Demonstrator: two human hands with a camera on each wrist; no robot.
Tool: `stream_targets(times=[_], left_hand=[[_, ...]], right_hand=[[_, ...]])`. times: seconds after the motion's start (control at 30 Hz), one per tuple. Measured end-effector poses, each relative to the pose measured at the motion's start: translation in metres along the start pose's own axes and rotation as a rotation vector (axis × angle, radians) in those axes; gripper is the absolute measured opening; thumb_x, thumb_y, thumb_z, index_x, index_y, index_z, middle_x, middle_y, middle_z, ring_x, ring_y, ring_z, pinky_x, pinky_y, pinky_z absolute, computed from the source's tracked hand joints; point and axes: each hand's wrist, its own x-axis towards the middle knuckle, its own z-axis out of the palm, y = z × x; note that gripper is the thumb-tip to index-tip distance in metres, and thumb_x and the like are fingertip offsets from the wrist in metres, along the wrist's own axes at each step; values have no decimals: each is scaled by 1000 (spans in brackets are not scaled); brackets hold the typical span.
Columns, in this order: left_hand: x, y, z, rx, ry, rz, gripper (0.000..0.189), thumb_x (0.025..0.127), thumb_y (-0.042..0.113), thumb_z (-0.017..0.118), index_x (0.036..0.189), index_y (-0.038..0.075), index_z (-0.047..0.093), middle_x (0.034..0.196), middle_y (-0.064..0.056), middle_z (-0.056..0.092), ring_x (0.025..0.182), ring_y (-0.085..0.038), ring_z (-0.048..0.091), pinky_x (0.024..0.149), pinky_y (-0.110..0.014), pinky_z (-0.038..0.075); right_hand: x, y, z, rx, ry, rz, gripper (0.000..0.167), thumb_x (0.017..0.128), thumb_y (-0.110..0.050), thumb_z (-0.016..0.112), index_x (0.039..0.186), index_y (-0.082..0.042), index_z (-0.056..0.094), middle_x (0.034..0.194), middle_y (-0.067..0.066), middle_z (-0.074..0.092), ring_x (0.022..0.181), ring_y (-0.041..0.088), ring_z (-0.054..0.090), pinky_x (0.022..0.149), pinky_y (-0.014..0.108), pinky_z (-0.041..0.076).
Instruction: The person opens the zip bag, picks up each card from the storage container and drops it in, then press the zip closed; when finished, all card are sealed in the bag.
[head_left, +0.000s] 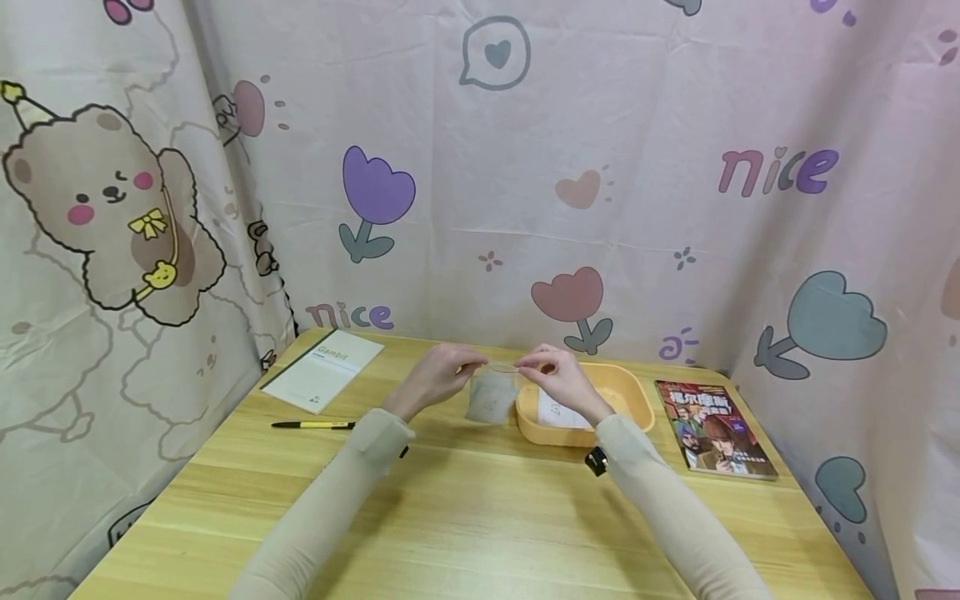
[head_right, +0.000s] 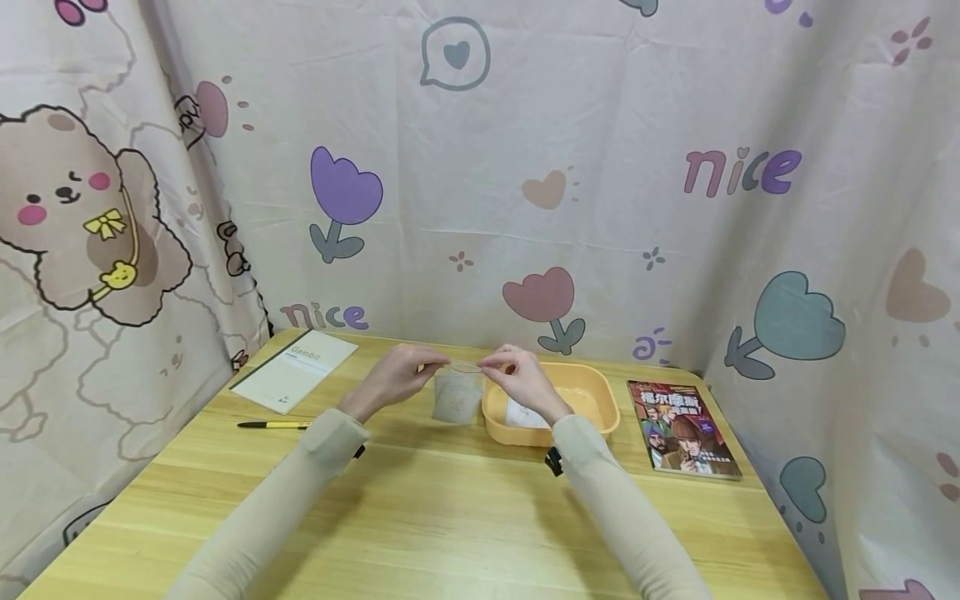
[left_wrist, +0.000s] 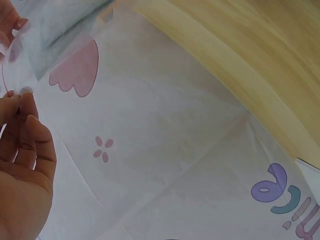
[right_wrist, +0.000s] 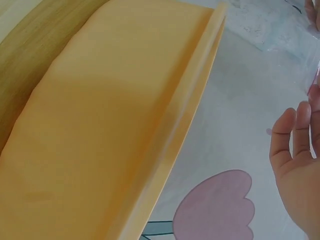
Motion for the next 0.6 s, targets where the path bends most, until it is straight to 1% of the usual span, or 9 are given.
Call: stream_targets(times=[0.17,0.27,0.33,0.47,0.6], left_hand=[[0,1,-3,-18,30,4,17,89,-1,67,100,7,77,95,-5,76,84,-16,71,76,-28,59],[1,1,-3,-23,49,20,16,88,-2,68,98,7,77,92,-5,76,81,-15,70,74,-27,58],[1,0,-3,-17,50,29,16,88,-1,68,98,8,77,92,-4,76,80,-15,70,74,-27,58],[0,0,-1,-5,34,29,16,88,-1,68,98,9,77,94,-4,76,82,-15,71,76,-28,58],[1,0,0,0,33,34,16,88,-1,68,98,9,77,96,-4,76,84,-16,72,77,-29,59]], right_hand=[[1,-1,1,5,13,-9,12,91,-14,70,101,-17,78,97,-2,70,86,11,62,75,26,54],[1,-2,1,18,14,-9,13,90,-13,71,101,-16,78,98,1,71,88,14,62,75,27,54],[0,-2,2,23,10,-2,13,90,-12,71,101,-16,78,100,1,71,88,14,62,75,27,53],[-1,-5,3,11,-7,12,18,91,-10,68,103,-19,77,102,-1,70,83,13,56,71,26,49],[-1,-6,5,-26,-39,13,27,91,-7,62,106,-25,77,99,-6,71,82,13,50,68,27,42]])
